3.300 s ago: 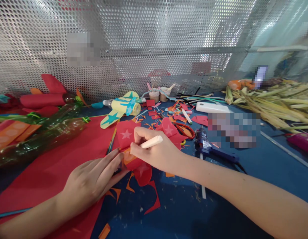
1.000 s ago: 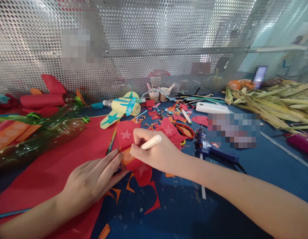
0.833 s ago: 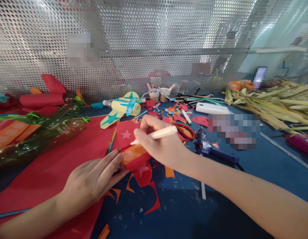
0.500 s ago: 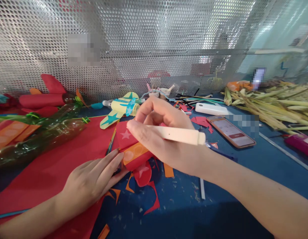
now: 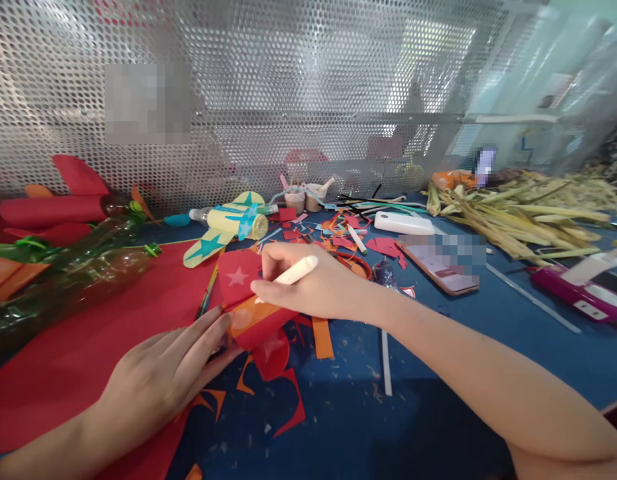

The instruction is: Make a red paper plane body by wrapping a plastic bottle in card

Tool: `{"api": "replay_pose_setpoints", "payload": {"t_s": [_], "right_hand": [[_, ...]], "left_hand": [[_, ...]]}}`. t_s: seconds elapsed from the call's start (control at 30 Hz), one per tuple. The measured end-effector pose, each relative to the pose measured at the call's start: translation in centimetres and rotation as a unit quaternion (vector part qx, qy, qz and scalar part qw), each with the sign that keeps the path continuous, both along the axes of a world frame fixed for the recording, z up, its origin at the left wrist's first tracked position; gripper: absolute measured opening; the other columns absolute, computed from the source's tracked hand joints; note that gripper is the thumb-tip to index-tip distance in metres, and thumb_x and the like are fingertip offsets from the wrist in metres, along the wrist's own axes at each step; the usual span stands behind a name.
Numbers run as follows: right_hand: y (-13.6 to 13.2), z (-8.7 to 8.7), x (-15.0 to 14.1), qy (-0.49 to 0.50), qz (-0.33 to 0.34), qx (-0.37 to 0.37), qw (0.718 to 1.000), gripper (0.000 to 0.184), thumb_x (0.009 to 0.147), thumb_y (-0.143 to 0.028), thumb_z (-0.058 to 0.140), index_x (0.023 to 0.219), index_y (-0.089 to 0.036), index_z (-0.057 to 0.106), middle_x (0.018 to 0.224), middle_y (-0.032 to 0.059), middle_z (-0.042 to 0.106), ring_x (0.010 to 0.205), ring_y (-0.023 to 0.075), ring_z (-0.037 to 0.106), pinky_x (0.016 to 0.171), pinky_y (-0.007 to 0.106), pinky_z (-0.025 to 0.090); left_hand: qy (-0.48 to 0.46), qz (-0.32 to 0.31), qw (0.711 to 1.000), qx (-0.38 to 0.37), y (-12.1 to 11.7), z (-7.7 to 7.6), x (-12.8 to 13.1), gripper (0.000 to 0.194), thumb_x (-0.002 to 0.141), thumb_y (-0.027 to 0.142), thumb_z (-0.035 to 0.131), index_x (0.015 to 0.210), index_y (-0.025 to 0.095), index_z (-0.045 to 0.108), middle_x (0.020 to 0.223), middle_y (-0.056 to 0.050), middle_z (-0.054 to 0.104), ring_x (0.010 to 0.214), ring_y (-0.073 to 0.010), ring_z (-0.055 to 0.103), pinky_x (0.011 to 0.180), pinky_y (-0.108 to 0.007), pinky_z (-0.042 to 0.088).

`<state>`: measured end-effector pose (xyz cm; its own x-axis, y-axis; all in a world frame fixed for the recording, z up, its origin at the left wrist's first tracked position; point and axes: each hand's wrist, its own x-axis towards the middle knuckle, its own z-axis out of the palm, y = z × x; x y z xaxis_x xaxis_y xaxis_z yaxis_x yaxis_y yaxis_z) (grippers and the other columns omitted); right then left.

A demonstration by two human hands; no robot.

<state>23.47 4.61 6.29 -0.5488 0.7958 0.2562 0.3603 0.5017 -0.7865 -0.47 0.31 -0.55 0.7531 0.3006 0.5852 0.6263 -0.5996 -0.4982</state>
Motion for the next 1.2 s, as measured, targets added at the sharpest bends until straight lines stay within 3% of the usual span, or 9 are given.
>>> {"api": "replay_pose_setpoints", "payload": {"t_s": [0.17,1.2], "right_hand": [[0.0,-0.9,-0.6,-0.008,-0.042,-0.009,0.999,0.02,0.079,-0.02,0.059,0.067,-0.02,0.043,0.056,-0.0082,0.046,0.048,0.0059,0.036,0.047,0.022,0.028],[-0.1,-1.7,-0.9,-0.01,-0.041,0.021,0.999,0.018,0.079,-0.021,0.059,0.069,-0.02,0.044,0.059,-0.0086,0.048,0.047,0.0045,0.036,0.042,0.019,0.026]], "left_hand": [[-0.003,0.002,1.0,0.008,-0.2,0.0,0.1,0.021,0.094,0.023,0.05,0.106,0.006,0.056,0.089,-0.017,0.075,0.058,-0.0219,0.07,0.046,-0.032,0.053],[-0.003,0.001,1.0,0.007,-0.1,-0.2,0.1,0.023,0.093,0.025,0.054,0.107,0.006,0.057,0.09,-0.016,0.075,0.06,-0.022,0.07,0.048,-0.032,0.052]]}}
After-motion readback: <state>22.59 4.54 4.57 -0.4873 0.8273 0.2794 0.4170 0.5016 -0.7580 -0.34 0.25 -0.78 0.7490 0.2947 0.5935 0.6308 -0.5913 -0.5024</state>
